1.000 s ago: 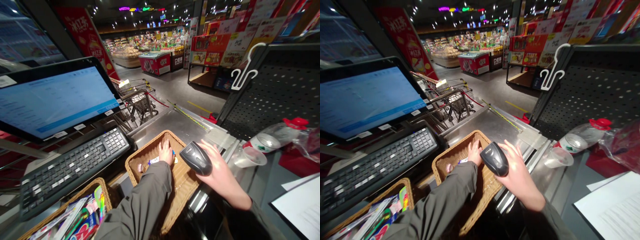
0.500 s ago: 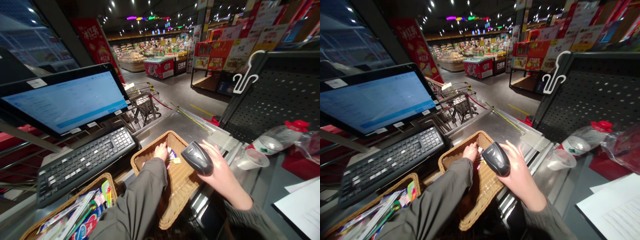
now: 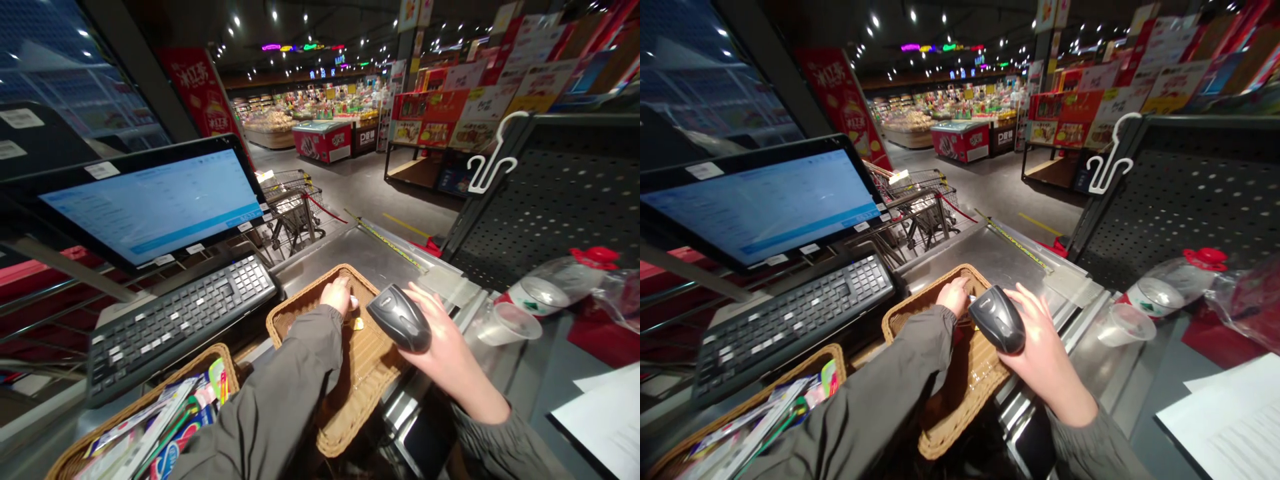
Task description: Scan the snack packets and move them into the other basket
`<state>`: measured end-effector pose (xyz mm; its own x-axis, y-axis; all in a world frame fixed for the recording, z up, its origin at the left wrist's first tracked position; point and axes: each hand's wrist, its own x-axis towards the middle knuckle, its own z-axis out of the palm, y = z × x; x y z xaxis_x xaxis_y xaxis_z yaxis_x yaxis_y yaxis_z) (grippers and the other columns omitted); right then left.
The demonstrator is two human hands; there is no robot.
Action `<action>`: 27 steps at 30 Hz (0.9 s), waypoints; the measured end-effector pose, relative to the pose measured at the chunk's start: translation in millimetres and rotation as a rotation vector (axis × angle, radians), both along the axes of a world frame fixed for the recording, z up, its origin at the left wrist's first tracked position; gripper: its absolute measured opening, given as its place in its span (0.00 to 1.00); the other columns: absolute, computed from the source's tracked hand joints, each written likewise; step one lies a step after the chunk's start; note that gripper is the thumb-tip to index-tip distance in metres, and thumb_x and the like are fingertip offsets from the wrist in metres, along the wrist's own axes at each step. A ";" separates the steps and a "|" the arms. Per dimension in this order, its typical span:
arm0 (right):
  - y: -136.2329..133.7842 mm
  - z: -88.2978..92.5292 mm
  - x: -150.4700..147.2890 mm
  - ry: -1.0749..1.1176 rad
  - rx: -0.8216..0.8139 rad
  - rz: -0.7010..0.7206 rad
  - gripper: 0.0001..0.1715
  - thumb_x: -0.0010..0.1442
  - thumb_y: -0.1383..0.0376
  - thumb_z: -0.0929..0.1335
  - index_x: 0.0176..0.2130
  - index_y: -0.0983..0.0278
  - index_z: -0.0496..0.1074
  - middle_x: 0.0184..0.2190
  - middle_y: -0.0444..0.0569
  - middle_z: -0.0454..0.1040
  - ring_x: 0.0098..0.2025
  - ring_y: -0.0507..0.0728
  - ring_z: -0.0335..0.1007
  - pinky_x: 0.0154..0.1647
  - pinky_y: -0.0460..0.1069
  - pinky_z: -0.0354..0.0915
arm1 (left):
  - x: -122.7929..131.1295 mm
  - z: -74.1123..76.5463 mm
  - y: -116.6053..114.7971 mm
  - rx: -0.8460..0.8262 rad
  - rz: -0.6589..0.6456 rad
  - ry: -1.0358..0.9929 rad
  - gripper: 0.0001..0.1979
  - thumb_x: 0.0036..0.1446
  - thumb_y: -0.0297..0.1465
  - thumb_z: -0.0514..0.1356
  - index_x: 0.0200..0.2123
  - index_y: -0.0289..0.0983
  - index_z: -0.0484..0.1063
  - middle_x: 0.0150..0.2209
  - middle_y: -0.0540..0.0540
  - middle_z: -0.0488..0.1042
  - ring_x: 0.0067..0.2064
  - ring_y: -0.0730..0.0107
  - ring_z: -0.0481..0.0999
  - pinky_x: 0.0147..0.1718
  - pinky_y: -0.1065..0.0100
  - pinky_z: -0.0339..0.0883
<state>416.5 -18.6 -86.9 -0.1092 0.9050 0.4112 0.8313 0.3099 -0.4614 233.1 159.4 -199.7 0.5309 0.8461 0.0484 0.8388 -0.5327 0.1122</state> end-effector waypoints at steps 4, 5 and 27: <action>-3.4 2.0 -3.2 0.007 0.045 -0.013 0.30 0.55 0.62 0.69 0.56 0.60 0.65 0.59 0.59 0.66 0.67 0.72 0.53 0.66 0.74 0.47 | 0.2 51.8 -9.6 0.096 -0.172 -0.029 0.14 0.63 0.29 0.52 0.37 0.39 0.79 0.66 0.48 0.62 0.70 0.60 0.51 0.68 0.52 0.43; -4.7 2.8 -4.3 0.010 0.059 -0.017 0.30 0.55 0.62 0.69 0.56 0.60 0.64 0.59 0.59 0.66 0.67 0.72 0.54 0.66 0.74 0.47 | -3.1 66.8 -14.5 0.160 -0.211 -0.037 0.15 0.63 0.30 0.52 0.32 0.38 0.79 0.66 0.49 0.61 0.70 0.58 0.50 0.68 0.47 0.39; -41.2 57.0 -121.3 -0.110 0.215 0.350 0.23 0.58 0.64 0.65 0.53 0.62 0.69 0.60 0.60 0.65 0.68 0.70 0.51 0.66 0.75 0.45 | -234.9 200.4 -146.0 0.334 0.414 -0.482 0.12 0.58 0.31 0.53 0.28 0.39 0.74 0.61 0.46 0.69 0.67 0.52 0.57 0.61 0.34 0.48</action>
<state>295.2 -59.7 -29.9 -0.4482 0.7005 0.5553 0.6999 0.6614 -0.2695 -1.8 13.4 0.8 0.0241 0.8725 0.4880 0.8775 -0.2523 0.4078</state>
